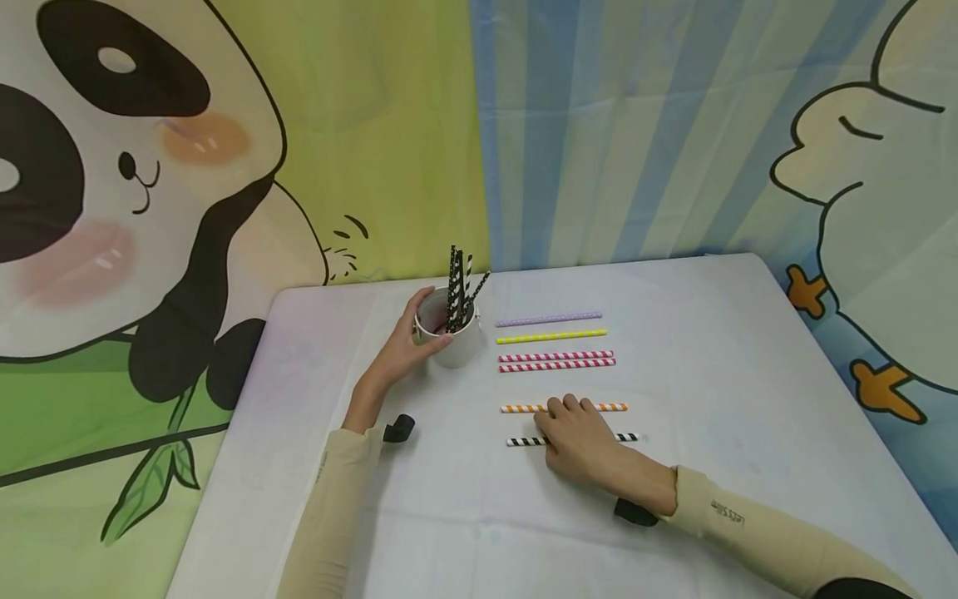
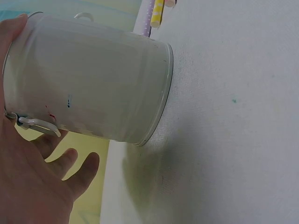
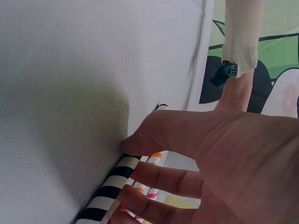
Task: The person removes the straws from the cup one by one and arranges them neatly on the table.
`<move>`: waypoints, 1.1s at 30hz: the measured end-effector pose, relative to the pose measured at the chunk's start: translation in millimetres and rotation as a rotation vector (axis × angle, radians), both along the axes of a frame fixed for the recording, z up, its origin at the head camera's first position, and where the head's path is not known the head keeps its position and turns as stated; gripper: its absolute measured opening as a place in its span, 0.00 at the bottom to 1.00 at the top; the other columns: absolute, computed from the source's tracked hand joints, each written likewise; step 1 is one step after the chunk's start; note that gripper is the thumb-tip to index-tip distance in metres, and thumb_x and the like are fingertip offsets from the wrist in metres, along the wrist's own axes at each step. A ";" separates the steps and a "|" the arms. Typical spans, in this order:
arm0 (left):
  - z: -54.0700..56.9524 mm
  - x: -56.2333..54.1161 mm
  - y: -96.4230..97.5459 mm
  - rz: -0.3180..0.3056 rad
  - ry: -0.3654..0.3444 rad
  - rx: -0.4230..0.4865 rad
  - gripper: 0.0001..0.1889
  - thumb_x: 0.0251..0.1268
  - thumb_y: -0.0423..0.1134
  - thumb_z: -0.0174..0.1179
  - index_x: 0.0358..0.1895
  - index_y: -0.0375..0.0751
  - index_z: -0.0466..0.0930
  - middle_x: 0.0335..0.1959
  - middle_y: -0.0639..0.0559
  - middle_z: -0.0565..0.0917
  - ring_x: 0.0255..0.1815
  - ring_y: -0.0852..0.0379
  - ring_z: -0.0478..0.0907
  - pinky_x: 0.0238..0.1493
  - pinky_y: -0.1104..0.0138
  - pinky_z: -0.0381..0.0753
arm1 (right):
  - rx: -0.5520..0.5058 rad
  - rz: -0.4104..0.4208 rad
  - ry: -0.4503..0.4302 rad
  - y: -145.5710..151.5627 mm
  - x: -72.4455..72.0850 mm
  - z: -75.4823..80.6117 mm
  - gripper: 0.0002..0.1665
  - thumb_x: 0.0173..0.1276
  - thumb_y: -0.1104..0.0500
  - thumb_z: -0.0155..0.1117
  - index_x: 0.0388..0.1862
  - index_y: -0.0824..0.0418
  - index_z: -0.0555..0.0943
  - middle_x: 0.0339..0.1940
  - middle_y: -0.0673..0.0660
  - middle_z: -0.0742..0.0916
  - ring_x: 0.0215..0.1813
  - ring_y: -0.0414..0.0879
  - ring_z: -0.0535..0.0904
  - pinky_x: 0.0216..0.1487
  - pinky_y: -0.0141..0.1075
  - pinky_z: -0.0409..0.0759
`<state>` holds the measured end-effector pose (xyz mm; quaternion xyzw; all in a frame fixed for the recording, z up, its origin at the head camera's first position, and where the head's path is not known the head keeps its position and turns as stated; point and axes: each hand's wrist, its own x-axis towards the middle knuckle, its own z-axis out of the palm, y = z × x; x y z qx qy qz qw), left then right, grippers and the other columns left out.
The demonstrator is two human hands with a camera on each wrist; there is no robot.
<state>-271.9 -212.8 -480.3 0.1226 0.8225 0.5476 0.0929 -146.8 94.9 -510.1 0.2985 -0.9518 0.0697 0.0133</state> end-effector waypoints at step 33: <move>-2.6 -0.8 -1.0 -0.006 0.018 0.027 0.47 0.64 0.40 0.68 0.81 0.52 0.47 0.78 0.41 0.57 0.77 0.39 0.57 0.75 0.40 0.54 | -0.159 0.005 -0.117 4.4 -30.7 23.7 0.15 0.61 0.51 0.75 0.40 0.56 0.81 0.34 0.49 0.80 0.36 0.44 0.71 0.39 0.37 0.71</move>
